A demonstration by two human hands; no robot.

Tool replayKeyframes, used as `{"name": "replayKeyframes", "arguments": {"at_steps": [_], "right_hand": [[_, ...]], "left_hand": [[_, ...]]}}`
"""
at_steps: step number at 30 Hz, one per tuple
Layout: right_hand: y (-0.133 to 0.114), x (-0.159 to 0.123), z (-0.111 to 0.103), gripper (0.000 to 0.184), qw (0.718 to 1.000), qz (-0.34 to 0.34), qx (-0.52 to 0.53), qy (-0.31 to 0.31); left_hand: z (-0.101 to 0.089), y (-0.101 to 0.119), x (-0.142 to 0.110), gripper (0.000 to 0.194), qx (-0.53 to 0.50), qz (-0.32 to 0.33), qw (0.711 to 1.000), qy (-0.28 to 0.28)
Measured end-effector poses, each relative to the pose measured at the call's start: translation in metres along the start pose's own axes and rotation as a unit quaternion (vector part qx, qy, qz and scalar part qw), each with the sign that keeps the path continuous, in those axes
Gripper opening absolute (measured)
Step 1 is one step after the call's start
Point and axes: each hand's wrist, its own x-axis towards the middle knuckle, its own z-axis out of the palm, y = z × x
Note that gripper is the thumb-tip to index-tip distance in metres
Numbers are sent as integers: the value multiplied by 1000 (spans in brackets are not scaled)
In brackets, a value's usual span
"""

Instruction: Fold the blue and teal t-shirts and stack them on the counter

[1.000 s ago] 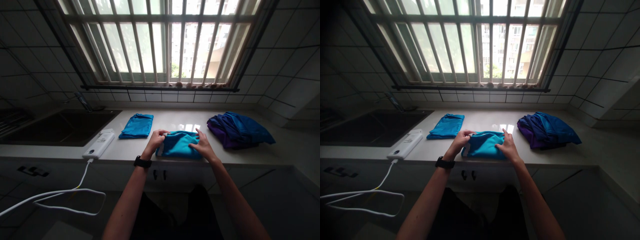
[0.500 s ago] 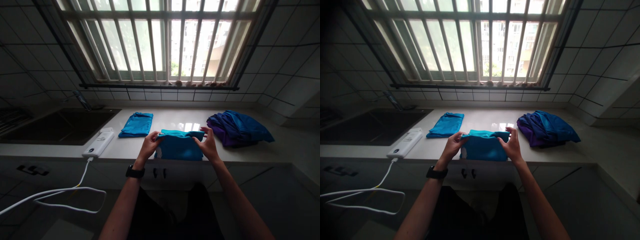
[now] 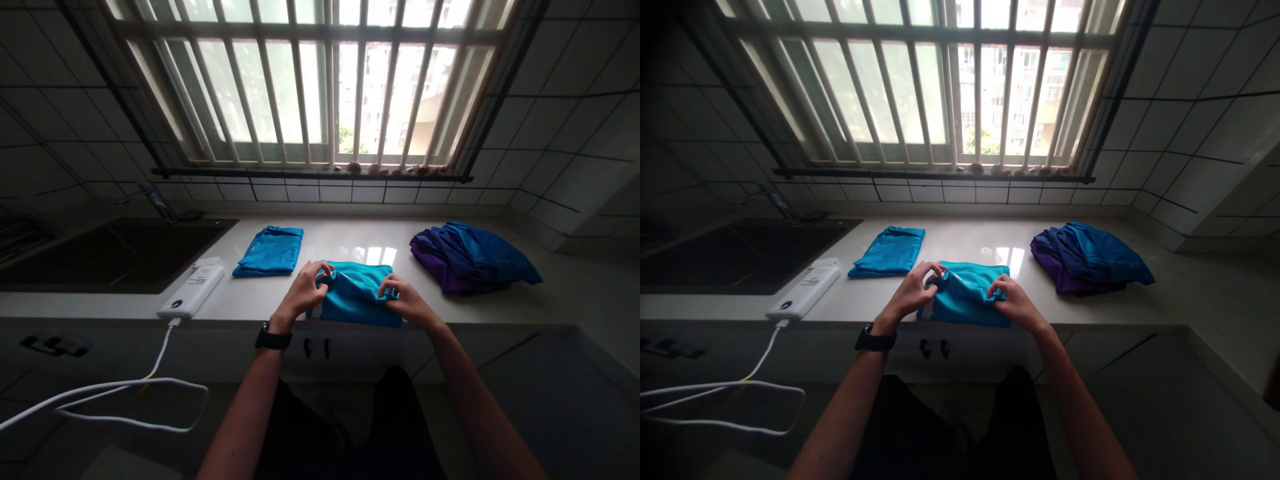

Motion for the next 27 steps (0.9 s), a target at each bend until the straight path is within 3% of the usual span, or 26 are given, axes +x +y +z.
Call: {"name": "replayKeyframes", "arguments": {"at_steps": [5,9,14,17,19,22,27], "right_hand": [[-8,-12,10,9,998,-58,23,24],[-8,-23,10,21,998,-38,27,50],[-7,-18,-1,38,998,26,30,41],[0,7,-3,41,990,58,41,122],[7,25,-2,33,980,97,-21,175],[14,37,0,7,954,120,-174,214],[9,20,13,43,959,-17,-233,163]], "left_hand": [[0,29,9,54,16,131,983,-129],[6,37,11,9,36,141,971,-191],[8,38,21,11,50,92,989,-102],[21,39,47,14,76,76,994,-27],[33,38,63,18,115,49,992,-1],[49,32,67,43,167,7,986,-17],[59,9,29,42,157,1,984,-80]]}}
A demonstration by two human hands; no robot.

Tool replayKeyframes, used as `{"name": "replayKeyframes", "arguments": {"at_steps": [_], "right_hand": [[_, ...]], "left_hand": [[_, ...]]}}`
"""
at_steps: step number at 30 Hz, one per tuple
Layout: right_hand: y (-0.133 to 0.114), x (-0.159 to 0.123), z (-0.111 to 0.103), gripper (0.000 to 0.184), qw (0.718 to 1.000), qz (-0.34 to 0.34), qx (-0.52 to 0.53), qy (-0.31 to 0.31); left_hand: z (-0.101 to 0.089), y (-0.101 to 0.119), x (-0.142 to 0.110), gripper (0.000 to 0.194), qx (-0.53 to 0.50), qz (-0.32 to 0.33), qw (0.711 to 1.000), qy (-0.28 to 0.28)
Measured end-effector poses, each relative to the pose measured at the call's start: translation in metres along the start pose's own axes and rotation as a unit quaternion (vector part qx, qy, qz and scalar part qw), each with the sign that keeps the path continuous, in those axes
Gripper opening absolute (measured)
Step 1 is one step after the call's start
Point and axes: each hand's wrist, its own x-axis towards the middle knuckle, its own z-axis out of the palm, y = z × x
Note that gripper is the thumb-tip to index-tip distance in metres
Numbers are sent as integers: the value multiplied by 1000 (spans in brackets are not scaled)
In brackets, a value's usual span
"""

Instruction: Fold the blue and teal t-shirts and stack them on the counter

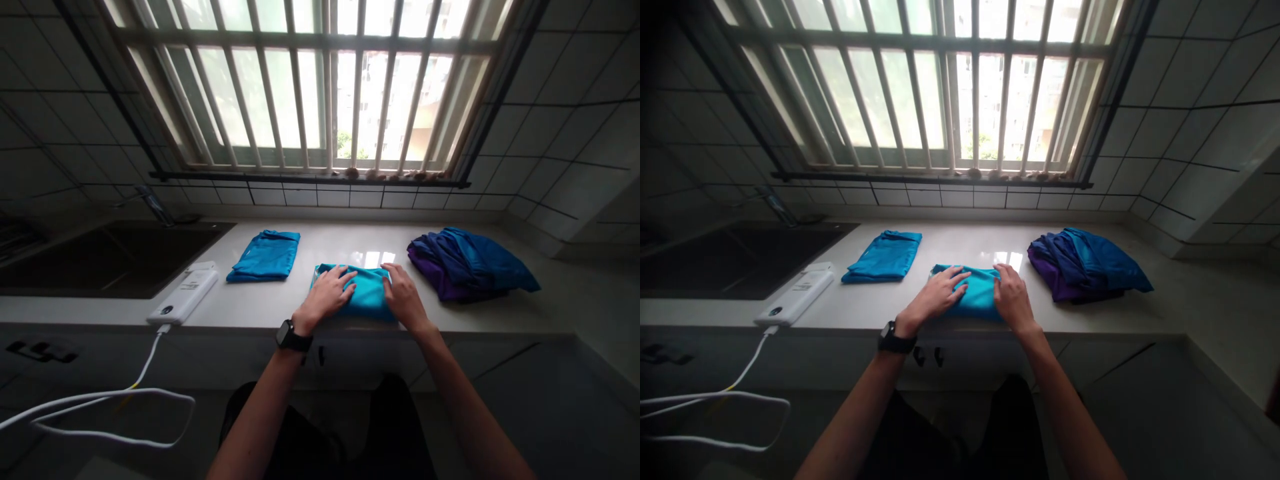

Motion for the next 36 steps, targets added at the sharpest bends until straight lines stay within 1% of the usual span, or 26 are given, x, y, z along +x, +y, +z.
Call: {"name": "replayKeyframes", "arguments": {"at_steps": [2,3,5,7,10,13,14,16,17,19,21,22,24,26,27,28,29,30,31,32,33,35,36], "right_hand": [[-7,-7,8,47,998,-44,-2,-43],[-9,-8,14,49,996,-46,-13,-70],[-11,-8,28,51,992,-23,-43,-116],[-8,-4,40,52,989,5,-64,-137],[-2,2,49,53,989,25,-67,-131],[3,2,52,50,992,23,-46,-115],[4,1,53,51,994,26,-39,-102],[6,-3,54,59,996,64,-35,-60],[6,-6,55,66,995,92,-36,-33],[6,-7,55,77,991,131,-24,13],[4,-4,53,76,992,118,21,27],[1,0,52,73,993,104,55,27],[-6,12,47,71,987,93,124,37],[-14,23,42,71,976,106,172,75],[-18,27,41,68,970,116,189,97],[-22,28,39,64,965,124,204,109],[-26,27,39,57,962,126,218,106],[-29,24,40,49,961,122,232,88],[-33,19,42,42,961,111,244,61],[-35,12,45,37,962,96,252,34],[-38,4,48,33,964,80,255,13],[-41,-11,54,30,966,58,253,-1],[-42,-17,56,30,966,55,251,1]], "left_hand": [[7,-7,-11,41,-12,-21,1000,-18],[10,-9,-14,42,-13,-37,999,-17],[15,-11,-15,43,-8,-66,998,-12],[17,-11,-12,46,2,-85,996,-17],[17,-13,-5,55,13,-128,992,-6],[12,-22,2,74,13,-188,982,31],[9,-26,5,80,12,-198,979,37],[1,-33,9,87,15,-197,980,39],[-4,-34,10,85,13,-192,981,33],[-13,-35,9,71,-12,-170,985,9],[-23,-33,5,49,-61,-144,988,-4],[-28,-33,3,39,-90,-133,987,4],[-42,-36,1,29,-155,-128,978,50],[-60,-49,2,30,-215,-150,957,121],[-70,-60,3,31,-228,-175,944,164],[-81,-72,4,32,-222,-213,929,207],[-91,-85,4,32,-197,-261,913,244],[-100,-99,4,32,-154,-320,894,272],[-108,-114,2,31,-109,-376,880,270],[-113,-127,-1,31,-67,-418,872,245],[-116,-139,-4,32,-31,-453,866,209],[-117,-156,-12,35,14,-487,861,143],[-116,-161,-15,37,26,-492,861,126]]}}
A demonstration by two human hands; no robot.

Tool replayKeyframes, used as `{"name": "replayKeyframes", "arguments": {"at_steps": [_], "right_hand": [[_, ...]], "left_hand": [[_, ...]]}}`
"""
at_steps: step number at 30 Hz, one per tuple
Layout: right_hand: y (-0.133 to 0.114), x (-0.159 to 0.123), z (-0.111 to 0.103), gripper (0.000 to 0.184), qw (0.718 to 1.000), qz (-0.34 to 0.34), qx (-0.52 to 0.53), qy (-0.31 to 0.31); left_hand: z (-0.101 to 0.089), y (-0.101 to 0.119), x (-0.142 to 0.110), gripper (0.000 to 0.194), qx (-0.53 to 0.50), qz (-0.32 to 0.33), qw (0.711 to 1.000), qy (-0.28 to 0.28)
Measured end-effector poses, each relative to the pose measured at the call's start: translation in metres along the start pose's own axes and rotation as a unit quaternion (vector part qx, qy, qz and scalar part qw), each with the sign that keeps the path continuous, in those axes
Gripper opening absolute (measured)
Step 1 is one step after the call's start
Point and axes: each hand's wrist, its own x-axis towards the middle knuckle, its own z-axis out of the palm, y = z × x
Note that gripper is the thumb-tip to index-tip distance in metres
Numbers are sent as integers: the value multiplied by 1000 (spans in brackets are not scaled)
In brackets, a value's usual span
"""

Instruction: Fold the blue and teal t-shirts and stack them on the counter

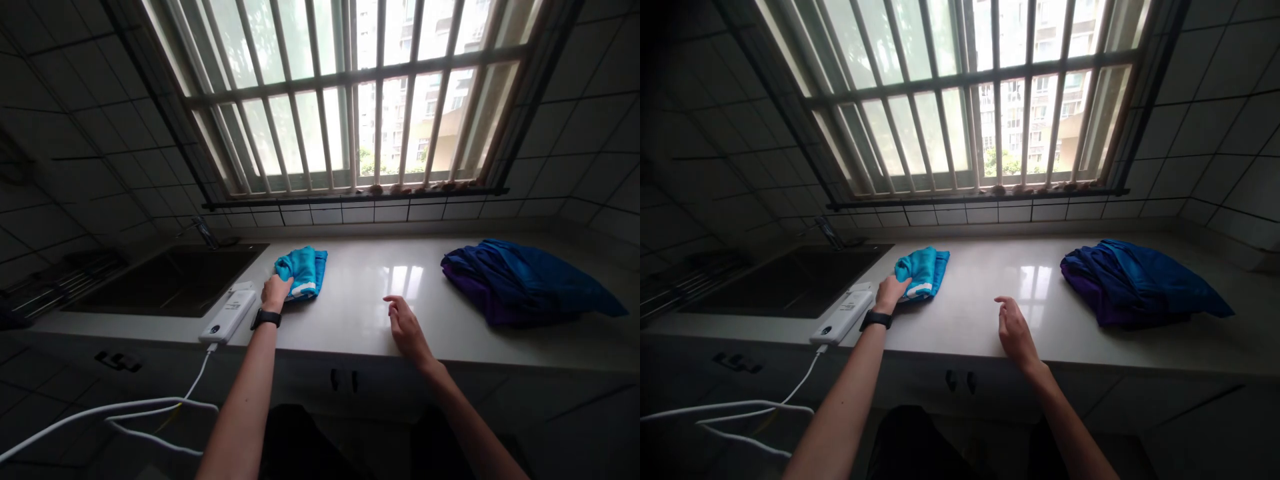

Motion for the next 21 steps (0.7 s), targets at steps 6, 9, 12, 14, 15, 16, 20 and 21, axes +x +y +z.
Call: {"name": "replayKeyframes", "arguments": {"at_steps": [6,9,12,14,15,16,20,21], "right_hand": [[3,-9,3,29,1000,22,19,4],[5,-9,4,30,999,25,35,13],[9,-9,5,31,998,21,50,22],[12,-8,5,33,997,16,65,30],[13,-7,5,33,997,14,74,33],[15,-6,5,33,996,13,86,34],[19,1,4,30,989,22,143,26],[20,2,3,30,987,26,158,23]], "left_hand": [[14,9,-17,50,44,30,987,155],[33,34,-45,41,16,173,970,170],[59,58,-83,26,-73,356,929,69],[74,70,-108,17,-135,449,883,-26],[80,73,-119,15,-162,472,863,-80],[84,75,-127,16,-184,481,846,-135],[87,74,-143,28,-246,437,807,-311],[86,72,-144,29,-260,420,802,-337]]}}
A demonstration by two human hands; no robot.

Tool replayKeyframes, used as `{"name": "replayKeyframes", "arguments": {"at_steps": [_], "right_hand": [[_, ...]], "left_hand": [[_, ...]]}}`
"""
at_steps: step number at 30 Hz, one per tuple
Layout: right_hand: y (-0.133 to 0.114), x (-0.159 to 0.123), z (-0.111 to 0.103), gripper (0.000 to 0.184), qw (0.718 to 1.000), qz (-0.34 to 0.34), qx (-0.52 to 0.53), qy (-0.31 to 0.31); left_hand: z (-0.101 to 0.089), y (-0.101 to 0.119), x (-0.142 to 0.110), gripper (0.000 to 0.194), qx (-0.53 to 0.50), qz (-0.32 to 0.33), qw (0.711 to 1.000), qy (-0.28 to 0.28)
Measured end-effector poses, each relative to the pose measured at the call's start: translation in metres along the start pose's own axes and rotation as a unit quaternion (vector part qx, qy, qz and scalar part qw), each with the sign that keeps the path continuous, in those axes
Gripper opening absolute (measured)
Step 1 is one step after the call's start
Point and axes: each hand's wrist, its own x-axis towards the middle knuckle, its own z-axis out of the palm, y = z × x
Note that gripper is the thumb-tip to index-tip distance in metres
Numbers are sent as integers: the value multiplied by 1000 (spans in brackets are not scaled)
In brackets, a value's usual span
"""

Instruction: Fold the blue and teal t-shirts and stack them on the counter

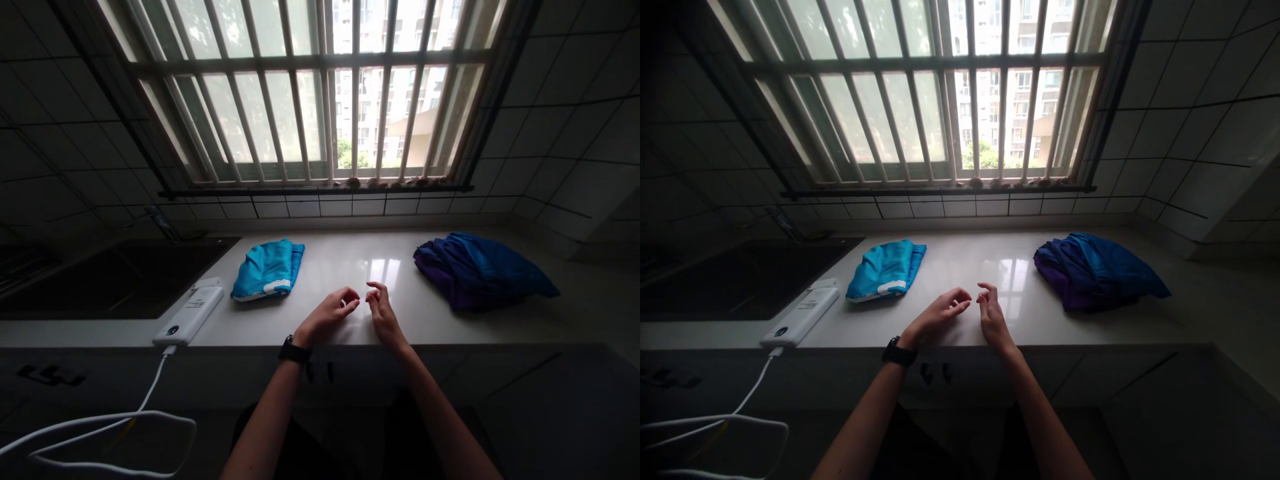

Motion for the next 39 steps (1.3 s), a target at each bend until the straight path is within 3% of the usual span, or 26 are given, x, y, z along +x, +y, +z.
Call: {"name": "replayKeyframes", "arguments": {"at_steps": [5,9,17,21,24,28,32,35,37,39], "right_hand": [[-1,3,-4,35,998,24,61,-11],[-1,4,-6,36,997,30,77,-5],[-4,5,-7,34,995,35,89,33],[-22,15,-34,28,999,1,2,49],[-35,44,-80,30,988,-34,-80,124],[-45,90,-162,32,956,-44,-186,224],[-57,114,-227,44,876,50,-400,264],[-61,116,-246,50,805,180,-523,213],[-59,113,-249,56,780,240,-548,183],[-53,111,-248,66,757,257,-576,171]], "left_hand": [[5,-1,-11,31,-85,-53,995,13],[11,-4,-16,30,-105,-51,991,59],[10,-7,-15,31,-106,-56,989,89],[9,-7,-16,31,-80,-56,991,88],[8,-11,-14,34,-64,-51,992,91],[8,-11,-13,37,-45,-48,994,82],[6,-5,-15,38,-36,-50,994,88],[6,-2,-16,38,-35,-55,994,92],[6,-1,-16,38,-36,-54,994,92],[6,-2,-16,39,-36,-52,994,92]]}}
